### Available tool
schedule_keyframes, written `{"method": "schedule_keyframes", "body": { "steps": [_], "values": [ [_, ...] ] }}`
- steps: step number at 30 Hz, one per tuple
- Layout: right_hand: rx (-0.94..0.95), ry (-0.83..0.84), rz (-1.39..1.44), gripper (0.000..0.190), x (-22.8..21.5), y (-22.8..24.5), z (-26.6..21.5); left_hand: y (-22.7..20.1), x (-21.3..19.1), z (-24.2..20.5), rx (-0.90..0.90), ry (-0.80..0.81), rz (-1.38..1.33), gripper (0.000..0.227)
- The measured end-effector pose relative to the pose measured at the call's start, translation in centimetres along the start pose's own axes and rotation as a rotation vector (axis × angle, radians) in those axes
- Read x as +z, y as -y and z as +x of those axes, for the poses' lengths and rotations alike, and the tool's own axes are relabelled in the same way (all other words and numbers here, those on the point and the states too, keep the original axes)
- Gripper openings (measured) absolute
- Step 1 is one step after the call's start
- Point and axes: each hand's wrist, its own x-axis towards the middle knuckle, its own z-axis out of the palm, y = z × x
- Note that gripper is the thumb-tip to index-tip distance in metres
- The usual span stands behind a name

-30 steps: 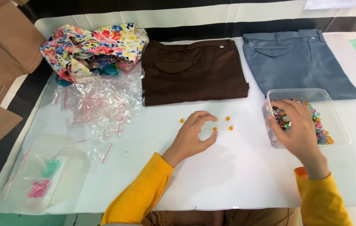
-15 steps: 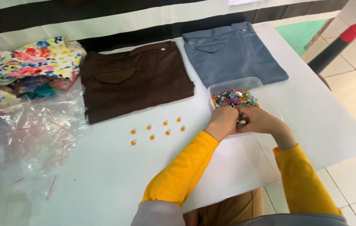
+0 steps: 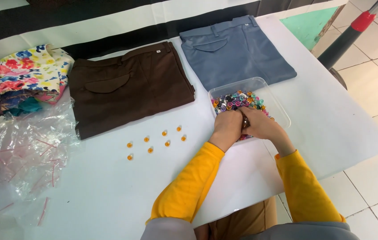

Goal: The person selects orange buttons from a mixed container, places them on the table, then transfers them into a small plastic bag and seals it. The bag is placed into a clear container with other bags.

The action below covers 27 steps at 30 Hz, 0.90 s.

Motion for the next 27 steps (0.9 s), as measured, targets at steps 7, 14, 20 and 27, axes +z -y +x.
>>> {"method": "schedule_keyframes", "body": {
  "steps": [7, 14, 20, 27],
  "values": [
    [0.053, -0.197, 0.348, 0.061, -0.2, 0.2, -2.8, 0.1, -5.8, -1.7, -0.023, 0.021, -0.248, 0.019],
    [-0.062, -0.338, 1.017, 0.04, -1.9, 2.1, -4.2, 0.4, -8.7, -3.7, 0.06, -0.149, -0.599, 0.033],
    [-0.104, -0.375, 0.994, 0.036, -1.3, 1.1, -3.8, 0.5, -9.1, -4.6, 0.116, -0.276, -0.686, 0.032],
    [-0.134, -0.409, 0.96, 0.032, -1.3, 1.2, -4.1, 1.0, -7.9, -4.5, 0.156, -0.341, -0.655, 0.021]
  ]
}}
